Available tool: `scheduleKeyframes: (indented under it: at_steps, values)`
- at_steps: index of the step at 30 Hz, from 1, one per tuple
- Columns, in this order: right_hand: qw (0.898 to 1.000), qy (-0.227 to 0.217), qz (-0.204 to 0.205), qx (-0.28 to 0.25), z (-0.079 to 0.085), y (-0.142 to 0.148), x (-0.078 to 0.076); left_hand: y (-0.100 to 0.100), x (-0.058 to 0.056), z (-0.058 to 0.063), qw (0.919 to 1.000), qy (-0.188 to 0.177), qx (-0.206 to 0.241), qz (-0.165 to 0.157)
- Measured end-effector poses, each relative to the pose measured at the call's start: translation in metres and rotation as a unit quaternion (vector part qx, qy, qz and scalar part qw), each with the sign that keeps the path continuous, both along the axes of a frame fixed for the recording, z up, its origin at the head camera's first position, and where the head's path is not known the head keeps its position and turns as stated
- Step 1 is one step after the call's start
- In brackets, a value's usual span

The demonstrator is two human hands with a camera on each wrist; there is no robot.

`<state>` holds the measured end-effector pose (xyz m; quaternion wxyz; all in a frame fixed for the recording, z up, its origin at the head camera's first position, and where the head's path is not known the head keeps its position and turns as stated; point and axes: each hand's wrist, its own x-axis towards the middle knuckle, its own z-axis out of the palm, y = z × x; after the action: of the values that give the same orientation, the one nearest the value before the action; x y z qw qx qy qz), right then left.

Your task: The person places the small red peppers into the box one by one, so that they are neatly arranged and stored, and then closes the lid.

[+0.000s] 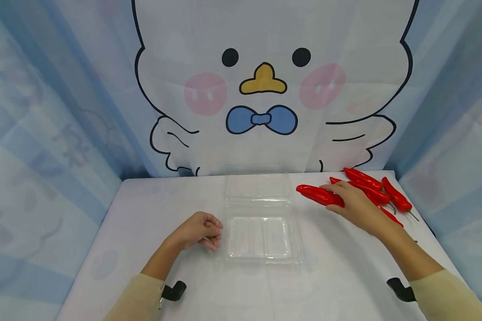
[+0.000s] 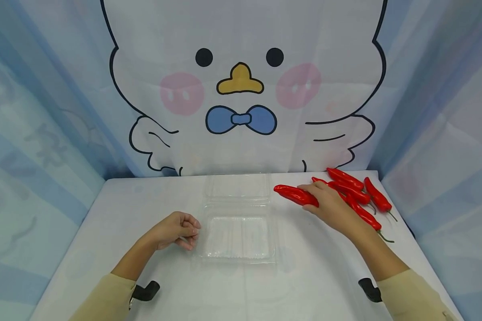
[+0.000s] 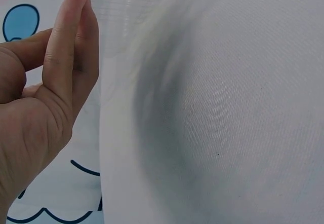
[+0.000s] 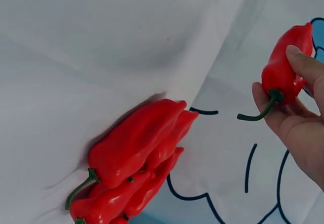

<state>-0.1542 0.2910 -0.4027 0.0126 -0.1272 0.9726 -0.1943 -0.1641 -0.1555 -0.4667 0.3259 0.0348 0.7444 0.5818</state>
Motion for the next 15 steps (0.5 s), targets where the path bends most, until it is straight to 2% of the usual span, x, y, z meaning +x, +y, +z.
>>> scheduleKeyframes:
  at_steps: [15]
  values:
    - [0.999, 0.007, 0.038, -0.003, 0.003, -0.025, -0.011, -0.001, 0.0, -0.001, 0.9999, 0.0, 0.012, -0.006]
